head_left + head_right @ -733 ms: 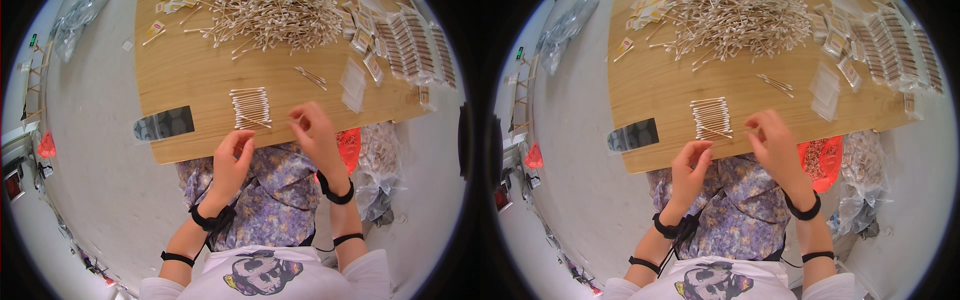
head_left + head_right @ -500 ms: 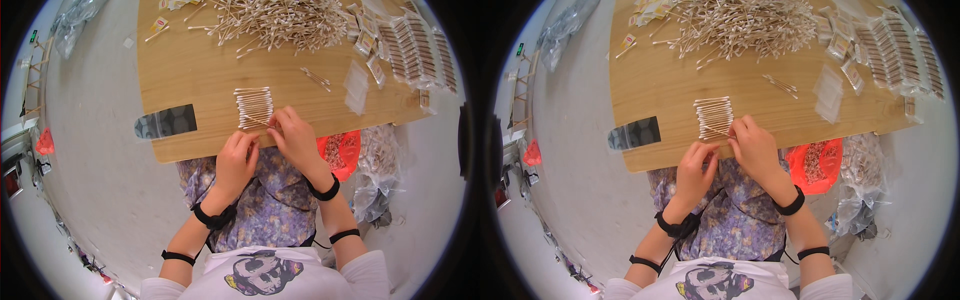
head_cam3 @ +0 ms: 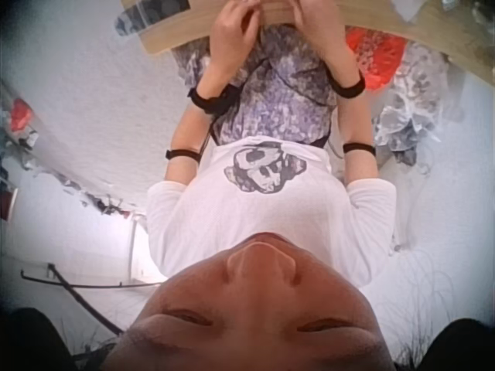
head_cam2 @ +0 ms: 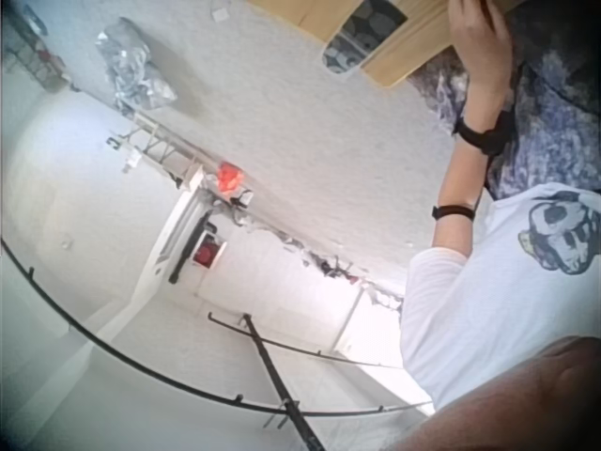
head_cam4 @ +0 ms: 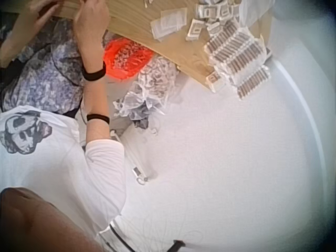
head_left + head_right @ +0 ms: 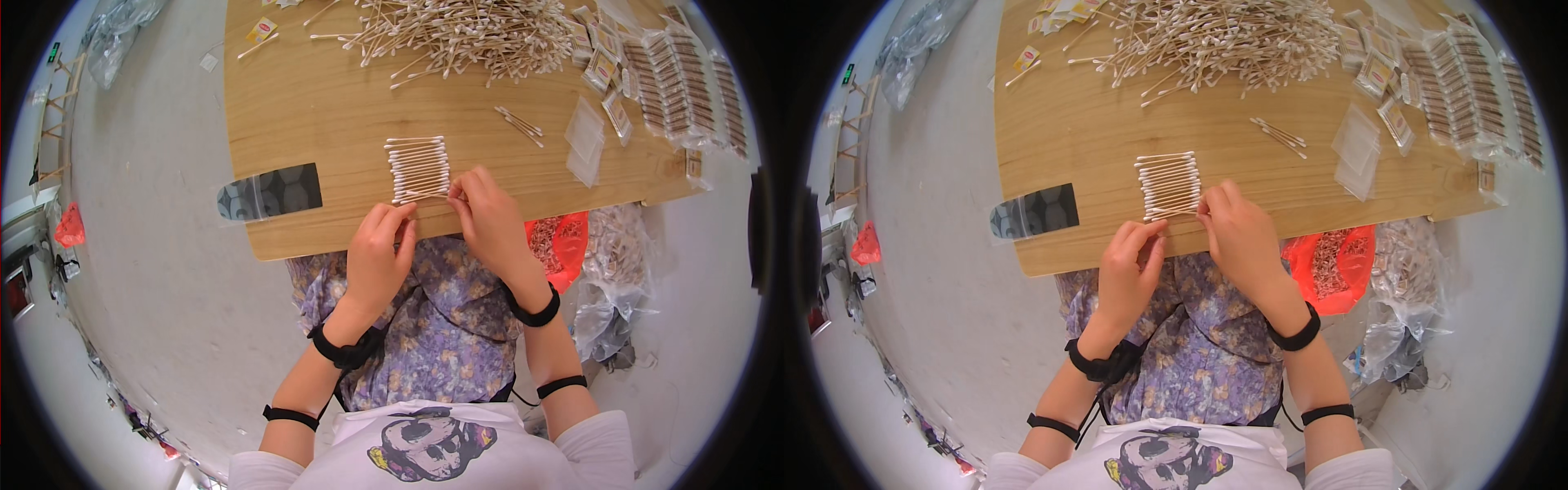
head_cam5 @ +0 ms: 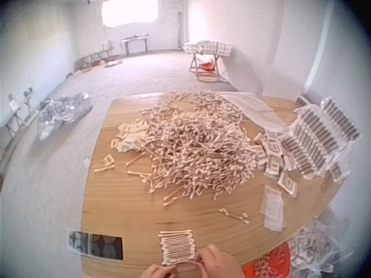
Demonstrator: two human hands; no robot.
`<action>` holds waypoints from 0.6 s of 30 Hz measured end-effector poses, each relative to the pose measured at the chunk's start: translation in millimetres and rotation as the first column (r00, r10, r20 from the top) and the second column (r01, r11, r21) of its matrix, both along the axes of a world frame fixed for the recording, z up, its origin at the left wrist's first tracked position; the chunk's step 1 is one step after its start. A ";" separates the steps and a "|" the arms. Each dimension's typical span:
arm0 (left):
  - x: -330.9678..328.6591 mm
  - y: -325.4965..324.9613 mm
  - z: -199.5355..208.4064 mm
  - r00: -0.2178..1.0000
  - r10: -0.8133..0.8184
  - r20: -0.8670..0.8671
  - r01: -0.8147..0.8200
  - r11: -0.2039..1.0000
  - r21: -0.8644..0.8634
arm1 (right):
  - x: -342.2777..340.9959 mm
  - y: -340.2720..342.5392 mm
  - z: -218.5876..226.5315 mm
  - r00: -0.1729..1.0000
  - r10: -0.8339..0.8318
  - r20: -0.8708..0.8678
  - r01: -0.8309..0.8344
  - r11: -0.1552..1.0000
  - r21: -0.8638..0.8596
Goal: Organize cotton swabs into neat rows and place them into a small plastic package.
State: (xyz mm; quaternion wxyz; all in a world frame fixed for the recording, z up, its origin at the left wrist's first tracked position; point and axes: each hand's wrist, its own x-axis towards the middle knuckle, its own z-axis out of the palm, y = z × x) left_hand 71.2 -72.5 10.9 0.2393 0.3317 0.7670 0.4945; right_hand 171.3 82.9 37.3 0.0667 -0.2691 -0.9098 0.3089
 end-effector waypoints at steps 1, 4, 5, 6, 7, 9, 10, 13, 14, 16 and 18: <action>-0.4 -1.6 0.0 1.000 0.002 0.010 -0.002 1.000 0.000 | 2.0 1.6 5.1 0.999 0.052 0.011 -0.052 0.998 0.027; 0.6 -4.4 9.9 0.934 0.174 0.313 -0.137 0.981 -0.138 | 8.0 5.5 3.5 0.988 0.142 0.053 -0.146 0.986 0.080; 0.9 -6.5 9.7 0.934 0.174 0.313 -0.137 0.981 -0.138 | 8.9 5.5 1.5 0.980 0.186 0.077 -0.193 0.976 0.101; 1.0 -8.5 8.7 0.974 0.169 0.153 -0.159 0.984 -0.077 | 8.0 4.7 -0.6 0.980 0.186 0.077 -0.193 0.976 0.102; 1.4 -9.4 7.3 0.986 0.169 -0.011 -0.169 0.985 -0.014 | 5.3 3.1 -2.8 0.987 0.154 0.048 -0.157 0.984 0.084; 2.4 -6.7 3.7 0.985 0.101 -0.139 -0.095 0.994 0.046 | -2.6 -0.2 -3.6 0.992 0.124 0.020 -0.125 0.990 0.065; 3.8 -4.5 3.0 0.963 0.036 -0.268 -0.011 0.995 0.095 | -7.0 -1.4 -2.3 0.999 0.046 0.007 -0.046 0.999 0.019; 13.6 4.9 5.2 0.919 -0.131 -0.372 0.117 0.991 -0.062 | -15.2 0.3 3.8 0.995 -0.092 -0.025 0.088 0.988 -0.125; 16.8 6.6 4.6 0.919 -0.129 -0.372 0.115 0.992 -0.061 | -16.7 1.7 4.8 0.987 -0.159 -0.040 0.146 0.964 -0.220; 23.3 8.5 1.1 0.864 -0.311 -0.396 0.236 0.945 -0.228 | -18.9 9.5 3.2 0.991 -0.130 -0.043 0.121 0.979 -0.167; 26.6 13.8 -2.4 0.855 -0.325 -0.405 0.228 0.936 -0.270 | -22.1 14.3 1.1 0.994 -0.103 -0.042 0.097 0.989 -0.112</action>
